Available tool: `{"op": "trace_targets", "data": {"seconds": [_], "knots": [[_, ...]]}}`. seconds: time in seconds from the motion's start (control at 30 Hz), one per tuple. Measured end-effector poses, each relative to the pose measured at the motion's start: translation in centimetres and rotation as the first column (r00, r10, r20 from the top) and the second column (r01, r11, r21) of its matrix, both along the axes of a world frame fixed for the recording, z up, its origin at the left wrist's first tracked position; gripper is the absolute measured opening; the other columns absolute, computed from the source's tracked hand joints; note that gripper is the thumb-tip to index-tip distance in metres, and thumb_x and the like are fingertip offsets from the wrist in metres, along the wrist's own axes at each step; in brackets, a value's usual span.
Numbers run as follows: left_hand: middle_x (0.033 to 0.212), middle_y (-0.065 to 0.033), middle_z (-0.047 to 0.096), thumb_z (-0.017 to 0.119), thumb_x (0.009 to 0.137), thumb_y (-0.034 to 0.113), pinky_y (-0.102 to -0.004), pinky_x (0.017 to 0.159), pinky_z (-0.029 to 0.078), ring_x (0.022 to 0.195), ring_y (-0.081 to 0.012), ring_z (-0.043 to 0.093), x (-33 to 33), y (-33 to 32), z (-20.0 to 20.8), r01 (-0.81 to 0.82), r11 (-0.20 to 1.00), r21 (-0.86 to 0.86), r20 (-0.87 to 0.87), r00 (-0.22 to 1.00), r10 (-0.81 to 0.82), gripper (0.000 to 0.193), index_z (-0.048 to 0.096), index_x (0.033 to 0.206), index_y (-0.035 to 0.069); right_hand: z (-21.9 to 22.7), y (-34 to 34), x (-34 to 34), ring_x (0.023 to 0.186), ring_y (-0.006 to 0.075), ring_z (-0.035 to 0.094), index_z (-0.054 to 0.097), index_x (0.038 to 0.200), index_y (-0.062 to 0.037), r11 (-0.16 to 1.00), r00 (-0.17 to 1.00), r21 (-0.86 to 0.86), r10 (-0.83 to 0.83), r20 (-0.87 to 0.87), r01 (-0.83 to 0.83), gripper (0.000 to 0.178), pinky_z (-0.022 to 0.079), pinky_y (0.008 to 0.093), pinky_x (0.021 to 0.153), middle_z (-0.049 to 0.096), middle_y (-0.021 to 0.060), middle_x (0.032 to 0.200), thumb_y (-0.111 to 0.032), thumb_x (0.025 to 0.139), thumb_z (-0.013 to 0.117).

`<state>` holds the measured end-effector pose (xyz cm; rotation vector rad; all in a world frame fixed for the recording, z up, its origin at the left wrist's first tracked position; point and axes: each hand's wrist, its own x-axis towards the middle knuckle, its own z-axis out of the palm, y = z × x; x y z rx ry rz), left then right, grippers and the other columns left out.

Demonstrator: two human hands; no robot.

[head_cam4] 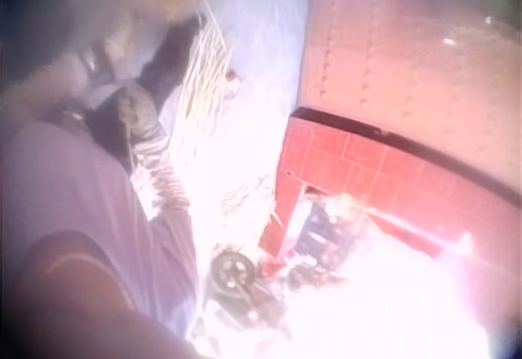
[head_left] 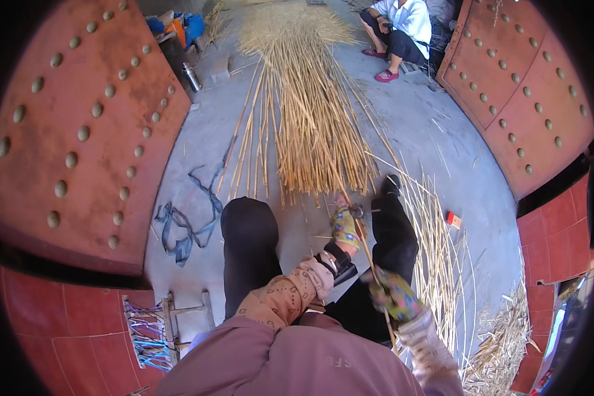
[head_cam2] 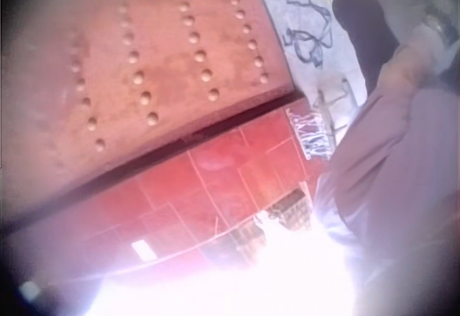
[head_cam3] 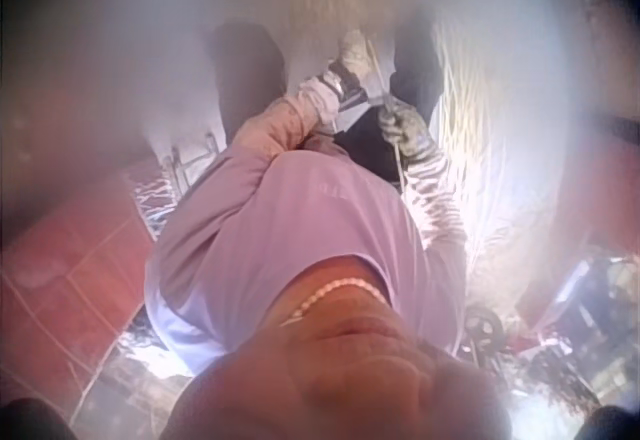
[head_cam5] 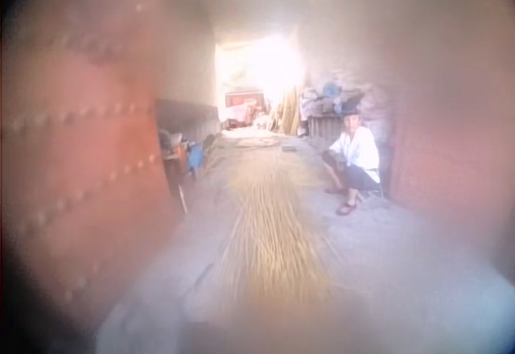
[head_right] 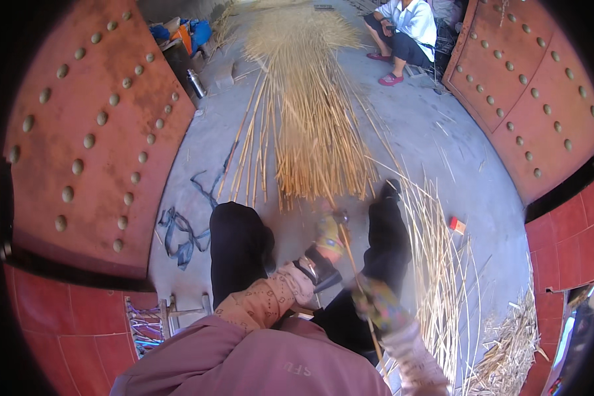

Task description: The recorder uses a hand tool to split or process long stalks of bamboo or reed.

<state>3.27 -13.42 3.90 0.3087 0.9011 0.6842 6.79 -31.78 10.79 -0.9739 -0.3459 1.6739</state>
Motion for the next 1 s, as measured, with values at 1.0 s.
{"op": "trace_targets", "data": {"seconds": [1.0], "knots": [[0.044, 0.0015, 0.038, 0.044, 0.073, 0.058, -0.0225, 0.029, 0.027, 0.031, -0.0106, 0.038, 2.3, 4.7, 2.8, -0.070, 0.978, 0.198, 0.111, 0.993, 0.049, 0.046, 0.045, 0.062, 0.013, -2.7, -11.7, -1.1, 0.039, 0.0056, 0.035, 0.052, 0.087, 0.0029, 0.983, 0.992, -0.181, -0.061, -0.107, 0.041, 0.026, 0.026, 0.0173, 0.033, 0.043, 0.0009, 0.053, -0.023, 0.083, 0.047]]}}
